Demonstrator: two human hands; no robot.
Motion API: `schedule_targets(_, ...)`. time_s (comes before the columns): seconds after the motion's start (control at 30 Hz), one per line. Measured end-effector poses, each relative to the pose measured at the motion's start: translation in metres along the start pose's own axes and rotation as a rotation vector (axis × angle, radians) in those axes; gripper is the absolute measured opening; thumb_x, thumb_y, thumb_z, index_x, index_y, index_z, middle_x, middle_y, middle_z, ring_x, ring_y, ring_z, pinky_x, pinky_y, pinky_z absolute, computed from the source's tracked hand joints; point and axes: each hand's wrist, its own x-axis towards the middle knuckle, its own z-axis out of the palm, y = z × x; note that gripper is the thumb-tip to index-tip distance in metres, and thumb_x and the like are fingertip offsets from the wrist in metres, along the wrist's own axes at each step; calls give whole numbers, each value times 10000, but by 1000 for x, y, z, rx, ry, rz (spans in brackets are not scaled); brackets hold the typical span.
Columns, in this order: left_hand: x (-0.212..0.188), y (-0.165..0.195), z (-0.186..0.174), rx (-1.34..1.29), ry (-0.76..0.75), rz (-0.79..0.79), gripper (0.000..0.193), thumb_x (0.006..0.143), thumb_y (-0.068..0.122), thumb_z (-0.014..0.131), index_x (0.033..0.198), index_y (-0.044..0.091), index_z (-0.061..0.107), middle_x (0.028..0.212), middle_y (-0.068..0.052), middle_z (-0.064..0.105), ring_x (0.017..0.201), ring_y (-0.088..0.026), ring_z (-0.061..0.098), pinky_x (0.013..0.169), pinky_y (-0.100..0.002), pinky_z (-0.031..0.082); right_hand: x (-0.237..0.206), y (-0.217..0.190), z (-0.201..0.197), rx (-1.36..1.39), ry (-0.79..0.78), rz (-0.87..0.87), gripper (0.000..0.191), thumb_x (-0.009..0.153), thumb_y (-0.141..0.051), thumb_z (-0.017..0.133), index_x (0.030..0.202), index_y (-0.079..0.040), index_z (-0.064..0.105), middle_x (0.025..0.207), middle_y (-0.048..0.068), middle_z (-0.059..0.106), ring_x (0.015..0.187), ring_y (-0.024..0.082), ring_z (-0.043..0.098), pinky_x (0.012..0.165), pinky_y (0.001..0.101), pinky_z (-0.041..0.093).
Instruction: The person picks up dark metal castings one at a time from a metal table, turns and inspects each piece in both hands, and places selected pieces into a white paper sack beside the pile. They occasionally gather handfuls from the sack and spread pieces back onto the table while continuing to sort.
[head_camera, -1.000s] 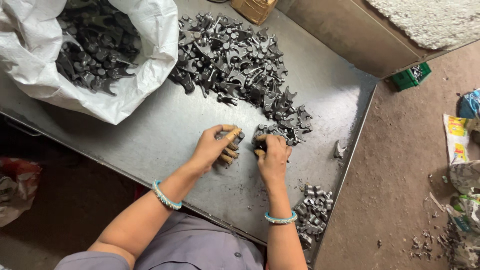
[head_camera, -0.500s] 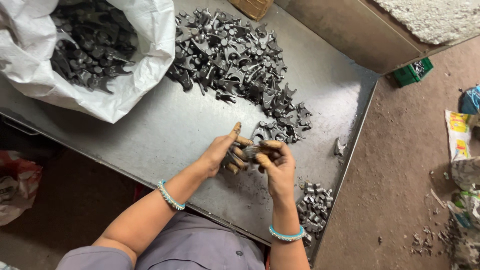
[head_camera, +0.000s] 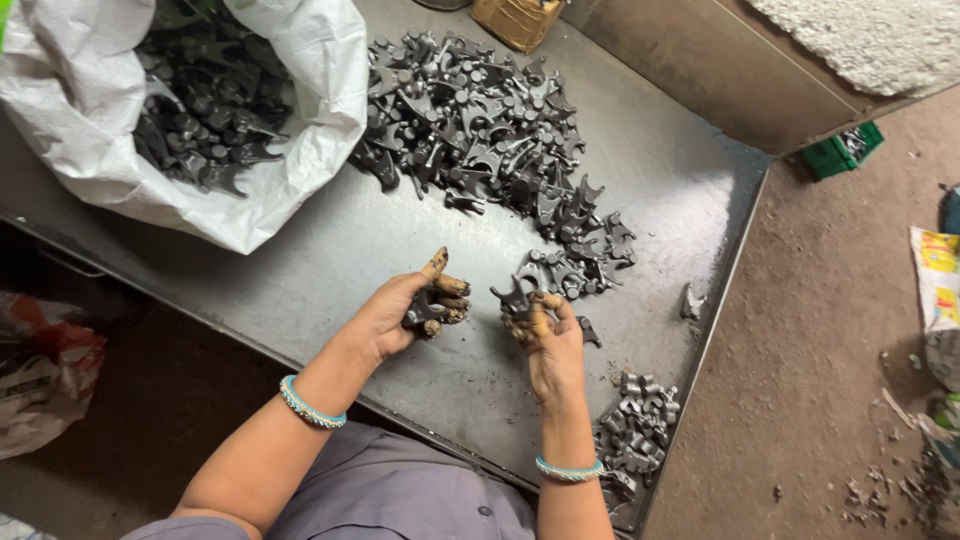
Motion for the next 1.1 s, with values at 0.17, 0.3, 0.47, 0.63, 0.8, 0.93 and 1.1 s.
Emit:
schedule_targets(0.17,-4,-10,10,43,-137,-62,519,980,498,560,1182,53,732,862,-112,757,650,-179,717,409,-254,474,-16,-4,4,170,11,170,178,1006,-141,585,1126,-47,678,968,62,712,782,180,683,646,274,531)
schedule_targets(0.3,-7,-27,12,30,-176,-162,536,980,516,509,1164,54,710,823,-111,754,612,-203,729,389,-279,502,-32,-16,39,-584,9,-208,207,988,-109,717,1182,-38,738,1027,74,703,812,174,507,694,296,404)
schedule_targets(0.47,-6,-41,10,-27,-106,-138,392,1054,387,548,1152,34,688,881,-115,751,662,-179,728,413,-292,504,-34,-50,60,-1429,142,-600,461,750,-23,776,1199,-100,706,1058,138,668,1062,324,567,970,419,469)
schedule_targets(0.63,-17,-29,-8,-48,-111,-55,401,1057,351,533,1144,-3,699,931,-150,771,697,-188,734,490,-279,551,-56,-34,53,-1526,113,-662,380,747,-45,795,1112,-79,695,1072,116,686,1074,350,565,959,434,458)
schedule_targets(0.8,-27,-9,-26,31,-87,-16,393,1009,355,559,1137,17,712,926,-122,783,694,-169,745,433,-279,510,-67,-5,36,-1302,143,-533,268,837,-92,790,1081,-49,687,1029,84,705,965,264,634,859,396,513)
schedule_targets(0.93,-20,-7,-25,10,-98,66,418,1057,356,613,1178,-37,687,967,-124,765,709,-164,709,488,-292,551,-56,-5,33,-440,179,-223,231,943,-160,746,1127,-39,677,965,58,690,820,188,656,705,329,519)
schedule_targets(1.1,-18,-20,-11,-62,-135,-36,414,988,396,588,1187,48,692,956,-111,761,701,-195,741,440,-304,538,-43,-21,67,-664,106,-262,335,927,-179,778,1225,-48,698,1020,73,666,860,185,608,729,320,489)
